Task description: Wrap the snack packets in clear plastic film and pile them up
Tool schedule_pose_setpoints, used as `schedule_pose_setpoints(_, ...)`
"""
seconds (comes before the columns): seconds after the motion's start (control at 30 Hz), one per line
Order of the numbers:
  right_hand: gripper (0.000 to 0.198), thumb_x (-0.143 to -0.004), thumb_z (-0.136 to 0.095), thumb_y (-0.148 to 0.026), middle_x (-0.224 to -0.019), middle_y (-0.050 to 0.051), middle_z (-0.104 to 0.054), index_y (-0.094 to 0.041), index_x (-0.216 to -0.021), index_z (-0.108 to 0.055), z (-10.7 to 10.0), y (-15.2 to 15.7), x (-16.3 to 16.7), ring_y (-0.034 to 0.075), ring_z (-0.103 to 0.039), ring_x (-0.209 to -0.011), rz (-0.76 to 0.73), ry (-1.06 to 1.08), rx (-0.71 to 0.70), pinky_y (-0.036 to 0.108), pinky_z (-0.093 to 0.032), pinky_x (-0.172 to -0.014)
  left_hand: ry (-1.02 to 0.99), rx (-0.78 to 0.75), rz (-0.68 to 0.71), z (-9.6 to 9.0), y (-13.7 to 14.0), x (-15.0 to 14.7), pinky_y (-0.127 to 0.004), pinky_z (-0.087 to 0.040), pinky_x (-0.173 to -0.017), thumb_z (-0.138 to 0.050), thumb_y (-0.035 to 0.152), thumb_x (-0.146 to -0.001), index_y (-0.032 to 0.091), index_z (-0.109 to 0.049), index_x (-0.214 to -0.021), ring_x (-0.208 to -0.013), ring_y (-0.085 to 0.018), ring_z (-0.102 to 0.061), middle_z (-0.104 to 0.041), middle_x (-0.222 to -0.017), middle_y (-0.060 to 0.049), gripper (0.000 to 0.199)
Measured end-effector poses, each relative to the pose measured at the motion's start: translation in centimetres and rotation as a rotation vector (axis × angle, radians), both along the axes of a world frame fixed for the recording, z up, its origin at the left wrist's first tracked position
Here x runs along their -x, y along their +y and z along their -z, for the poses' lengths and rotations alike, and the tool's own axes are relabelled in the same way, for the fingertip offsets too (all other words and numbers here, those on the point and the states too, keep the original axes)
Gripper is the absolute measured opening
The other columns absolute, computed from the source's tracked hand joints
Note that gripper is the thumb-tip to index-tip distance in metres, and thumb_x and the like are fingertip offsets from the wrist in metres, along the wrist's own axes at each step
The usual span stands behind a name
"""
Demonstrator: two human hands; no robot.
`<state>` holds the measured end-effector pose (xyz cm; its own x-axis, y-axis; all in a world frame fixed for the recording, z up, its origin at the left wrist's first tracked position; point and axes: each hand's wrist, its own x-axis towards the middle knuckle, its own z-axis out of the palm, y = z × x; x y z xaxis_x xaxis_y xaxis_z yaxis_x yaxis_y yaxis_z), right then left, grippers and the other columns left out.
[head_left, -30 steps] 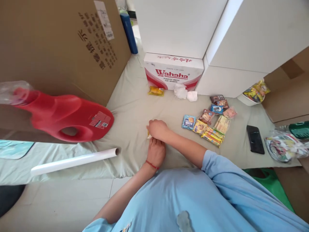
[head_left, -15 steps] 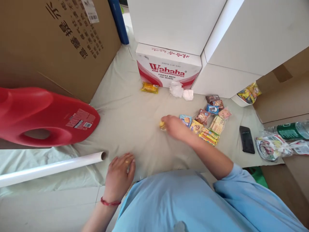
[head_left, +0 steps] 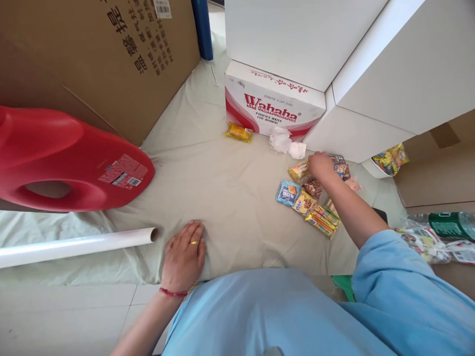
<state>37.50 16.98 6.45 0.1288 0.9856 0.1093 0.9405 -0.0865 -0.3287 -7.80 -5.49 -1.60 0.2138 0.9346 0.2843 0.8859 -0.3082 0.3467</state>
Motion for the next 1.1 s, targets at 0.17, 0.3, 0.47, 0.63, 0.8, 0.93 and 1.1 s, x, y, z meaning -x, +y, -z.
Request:
schedule_pose_setpoints(0.17,0.020,-0.094,-0.056,-0.026,-0.106,0.017,-0.068,-0.015,-0.101,-0.071,-0.1,2.8,3.8,0.031,-0.063,-0.105,0.041,-0.147,0.077,0.044,-0.048,-0.091,0.090,-0.011,0.001,0.8,-0.2,-0.1,-0.047,-0.046,-0.102,-0.044,0.024,-0.100,0.013,-0.065,-0.128,-0.125,-0.034,-0.064,-0.069,-0.135,-0.018,0.037)
schedule_pose_setpoints(0.3,0.029,-0.094,-0.060,-0.037,-0.116,0.018,-0.069,-0.015,-0.111,-0.068,1.6,4.8,7.2,0.028,-0.063,-0.101,0.010,-0.166,0.167,0.038,-0.048,-0.086,0.052,-0.019,-0.002,0.6,-0.1,0.0,-0.048,-0.046,-0.103,-0.047,0.024,-0.098,0.015,-0.066,-0.125,-0.124,-0.033,-0.065,-0.070,-0.133,-0.017,0.034)
schedule_pose_setpoints(0.47,0.013,-0.086,-0.054,-0.017,-0.101,0.011,-0.070,-0.019,-0.090,-0.067,2.3,4.4,7.8,0.024,-0.061,-0.091,-0.003,0.005,0.137,0.034,-0.045,-0.080,-0.153,-0.006,-0.037,-0.4,-0.5,0.1,-0.047,-0.051,-0.103,-0.053,0.024,-0.096,0.019,-0.069,-0.113,-0.123,-0.031,-0.064,-0.069,-0.126,-0.015,0.024)
schedule_pose_setpoints(0.63,0.014,-0.082,-0.060,-0.036,-0.072,-0.001,-0.060,-0.022,-0.081,-0.059,1.5,0.5,6.5,0.016,-0.051,-0.066,-0.062,0.525,0.083,0.028,-0.042,-0.065,-0.422,0.008,-0.157,-3.3,0.7,-2.1,-0.035,-0.056,-0.086,-0.058,0.023,-0.095,0.022,-0.071,-0.102,-0.096,-0.020,-0.068,-0.068,-0.108,-0.007,0.015)
schedule_pose_setpoints(0.8,0.012,-0.080,-0.059,-0.034,-0.072,0.000,-0.063,-0.022,-0.079,-0.059,2.4,-0.7,6.3,0.017,-0.052,-0.064,0.073,0.447,0.022,0.031,-0.042,-0.068,-0.940,0.257,-0.166,-5.0,7.8,-8.7,-0.025,-0.052,-0.064,-0.056,0.029,-0.096,0.021,-0.070,-0.099,-0.068,-0.012,-0.062,-0.068,-0.088,-0.002,0.017)
schedule_pose_setpoints(0.93,0.013,-0.082,-0.053,-0.028,-0.088,0.005,-0.068,-0.022,-0.090,-0.062,3.5,1.8,6.7,0.022,-0.059,-0.082,0.183,0.278,-0.157,0.035,-0.045,-0.083,-1.260,0.406,-0.059,-3.9,14.4,-15.0,-0.023,-0.048,-0.059,-0.059,0.030,-0.091,0.019,-0.069,-0.095,-0.059,-0.009,-0.056,-0.068,-0.079,-0.001,0.015)
schedule_pose_setpoints(1.1,0.022,-0.079,-0.059,-0.028,-0.106,0.009,-0.065,-0.021,-0.099,-0.065,3.7,5.2,6.7,0.023,-0.059,-0.093,0.207,0.176,-0.209,0.036,-0.046,-0.091,-1.314,0.495,0.018,-1.2,16.8,-18.9,-0.023,-0.045,-0.061,-0.061,0.032,-0.088,0.019,-0.069,-0.091,-0.060,-0.010,-0.055,-0.068,-0.078,-0.001,0.015)
